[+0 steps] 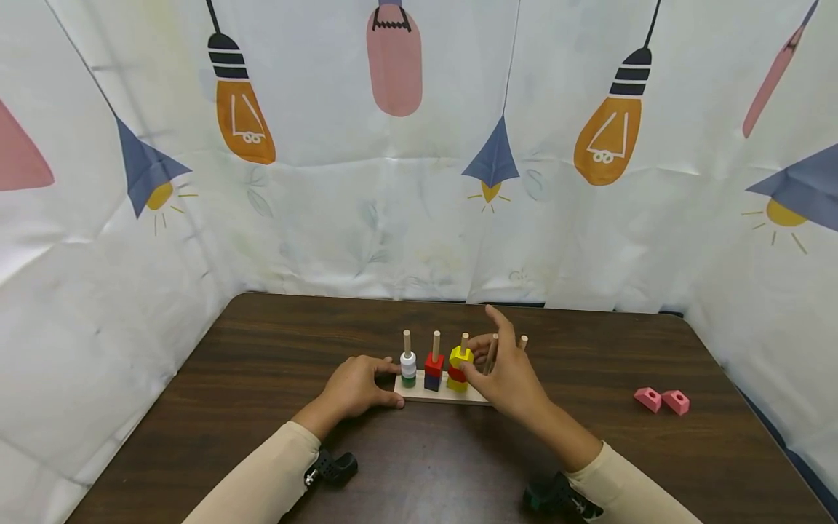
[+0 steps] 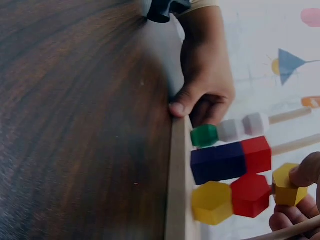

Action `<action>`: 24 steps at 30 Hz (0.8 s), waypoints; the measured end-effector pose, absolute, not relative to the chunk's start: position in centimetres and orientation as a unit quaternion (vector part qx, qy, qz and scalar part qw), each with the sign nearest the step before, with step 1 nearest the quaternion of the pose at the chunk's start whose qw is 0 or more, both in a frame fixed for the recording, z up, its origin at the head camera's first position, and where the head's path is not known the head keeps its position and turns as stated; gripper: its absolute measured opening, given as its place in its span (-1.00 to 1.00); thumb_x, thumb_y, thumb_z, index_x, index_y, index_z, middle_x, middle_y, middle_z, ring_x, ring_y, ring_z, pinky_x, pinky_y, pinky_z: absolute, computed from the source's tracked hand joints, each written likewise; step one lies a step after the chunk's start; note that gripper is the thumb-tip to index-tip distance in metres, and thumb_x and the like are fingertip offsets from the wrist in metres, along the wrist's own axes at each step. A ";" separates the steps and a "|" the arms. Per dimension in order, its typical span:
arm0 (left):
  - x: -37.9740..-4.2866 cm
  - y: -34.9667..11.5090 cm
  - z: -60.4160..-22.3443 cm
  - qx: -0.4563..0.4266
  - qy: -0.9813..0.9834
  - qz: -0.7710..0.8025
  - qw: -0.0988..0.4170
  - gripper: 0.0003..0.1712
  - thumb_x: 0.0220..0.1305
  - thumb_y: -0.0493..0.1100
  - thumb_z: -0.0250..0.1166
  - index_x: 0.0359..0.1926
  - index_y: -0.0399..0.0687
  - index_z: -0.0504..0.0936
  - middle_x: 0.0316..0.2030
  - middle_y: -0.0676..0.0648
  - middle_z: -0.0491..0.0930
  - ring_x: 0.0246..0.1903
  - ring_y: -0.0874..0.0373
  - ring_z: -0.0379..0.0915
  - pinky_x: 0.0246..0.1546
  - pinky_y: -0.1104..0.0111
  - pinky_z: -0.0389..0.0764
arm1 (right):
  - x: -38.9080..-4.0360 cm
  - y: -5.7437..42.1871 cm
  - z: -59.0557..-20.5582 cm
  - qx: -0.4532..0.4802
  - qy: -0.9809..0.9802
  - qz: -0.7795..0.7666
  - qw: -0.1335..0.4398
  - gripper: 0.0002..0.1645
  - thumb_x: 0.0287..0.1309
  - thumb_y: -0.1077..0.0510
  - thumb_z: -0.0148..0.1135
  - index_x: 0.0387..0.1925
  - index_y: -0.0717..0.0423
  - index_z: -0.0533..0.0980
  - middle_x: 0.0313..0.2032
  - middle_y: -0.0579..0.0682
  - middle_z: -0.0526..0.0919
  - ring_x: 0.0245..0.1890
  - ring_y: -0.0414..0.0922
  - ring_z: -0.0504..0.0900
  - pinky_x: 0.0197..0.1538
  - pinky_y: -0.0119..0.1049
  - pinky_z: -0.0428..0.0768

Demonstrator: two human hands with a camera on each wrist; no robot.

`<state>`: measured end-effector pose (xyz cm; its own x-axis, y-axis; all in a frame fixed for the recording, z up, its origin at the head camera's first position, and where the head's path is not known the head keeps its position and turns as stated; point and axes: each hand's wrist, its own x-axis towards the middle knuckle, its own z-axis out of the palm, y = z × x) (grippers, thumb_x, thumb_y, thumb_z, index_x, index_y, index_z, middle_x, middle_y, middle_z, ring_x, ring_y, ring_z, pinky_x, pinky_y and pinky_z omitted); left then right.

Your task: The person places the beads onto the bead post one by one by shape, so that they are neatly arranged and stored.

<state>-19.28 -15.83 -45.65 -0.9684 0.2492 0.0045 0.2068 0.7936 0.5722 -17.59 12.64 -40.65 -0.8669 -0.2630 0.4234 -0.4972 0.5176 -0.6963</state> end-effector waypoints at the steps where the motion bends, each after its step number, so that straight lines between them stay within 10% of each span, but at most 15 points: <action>1: -19.3 -15.8 -45.6 0.120 0.946 0.298 0.035 -0.36 -0.17 0.15 0.71 0.05 0.24 0.80 0.19 -0.07 0.63 0.27 -0.15 0.47 0.19 -0.04 0.48 | -17.6 12.6 -40.8 0.218 -0.861 0.441 0.132 0.22 0.04 0.34 0.55 0.54 0.19 -0.05 -0.12 -0.05 0.69 -0.23 -0.15 0.68 -0.09 -0.22 0.69; 24: -19.2 -15.8 -45.5 0.122 0.946 0.297 0.035 -0.36 -0.17 0.14 0.71 0.04 0.24 0.80 0.19 -0.06 0.64 0.26 -0.18 0.47 0.20 -0.06 0.47 | -15.6 14.7 -41.0 0.234 -0.887 0.389 0.086 0.04 0.20 0.22 0.49 0.53 0.20 0.06 0.33 0.22 0.50 0.17 0.09 0.64 0.15 0.08 0.59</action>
